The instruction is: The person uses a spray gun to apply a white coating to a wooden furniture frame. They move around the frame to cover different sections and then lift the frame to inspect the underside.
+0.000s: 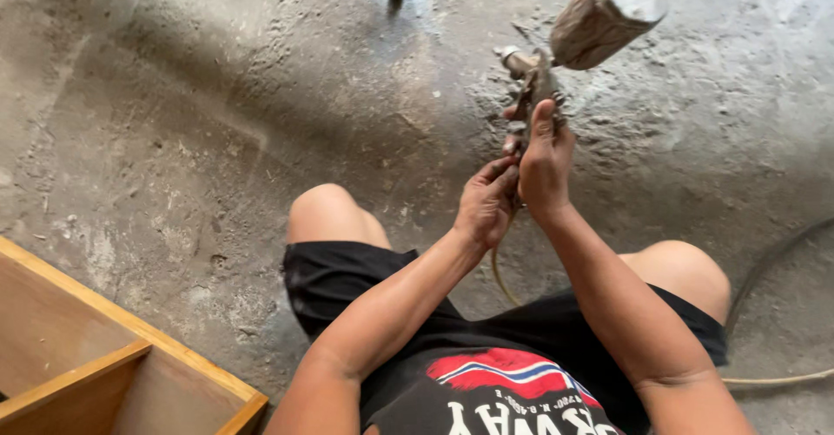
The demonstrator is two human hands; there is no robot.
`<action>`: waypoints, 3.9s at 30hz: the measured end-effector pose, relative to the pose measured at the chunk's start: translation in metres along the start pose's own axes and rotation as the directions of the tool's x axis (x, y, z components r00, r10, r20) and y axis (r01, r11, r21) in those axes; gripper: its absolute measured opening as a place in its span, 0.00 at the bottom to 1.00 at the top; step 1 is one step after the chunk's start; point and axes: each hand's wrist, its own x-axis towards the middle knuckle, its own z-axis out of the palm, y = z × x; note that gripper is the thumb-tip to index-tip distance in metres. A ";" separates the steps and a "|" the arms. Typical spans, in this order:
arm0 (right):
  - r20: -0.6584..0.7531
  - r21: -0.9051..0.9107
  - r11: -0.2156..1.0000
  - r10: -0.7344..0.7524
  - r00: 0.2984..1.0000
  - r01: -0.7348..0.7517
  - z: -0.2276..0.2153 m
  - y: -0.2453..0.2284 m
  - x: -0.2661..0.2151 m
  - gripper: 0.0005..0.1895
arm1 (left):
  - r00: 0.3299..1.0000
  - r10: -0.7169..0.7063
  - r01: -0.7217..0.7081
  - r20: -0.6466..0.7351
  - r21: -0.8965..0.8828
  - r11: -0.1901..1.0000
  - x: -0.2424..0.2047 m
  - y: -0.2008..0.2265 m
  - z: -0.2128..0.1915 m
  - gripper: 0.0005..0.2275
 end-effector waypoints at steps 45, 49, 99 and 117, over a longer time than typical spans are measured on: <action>-0.020 0.143 0.989 -0.023 1.000 0.026 0.061 0.200 0.171 0.35 | 0.877 0.339 -0.136 0.339 0.854 -0.503 0.023 0.213 -0.051 0.15; -0.054 0.103 0.993 0.067 0.996 -0.061 0.047 0.223 0.158 0.34 | 0.878 0.315 -0.151 0.359 0.833 -0.532 0.026 0.203 -0.048 0.16; 0.041 -0.013 0.986 -0.167 0.985 0.167 0.073 0.195 0.140 0.35 | 0.772 0.240 -0.399 0.588 0.743 -0.538 0.027 0.233 -0.003 0.24; -0.102 0.213 0.967 0.166 0.981 -0.141 0.060 0.265 0.185 0.36 | 0.825 0.231 -0.318 0.515 0.762 -0.565 0.018 0.233 -0.008 0.19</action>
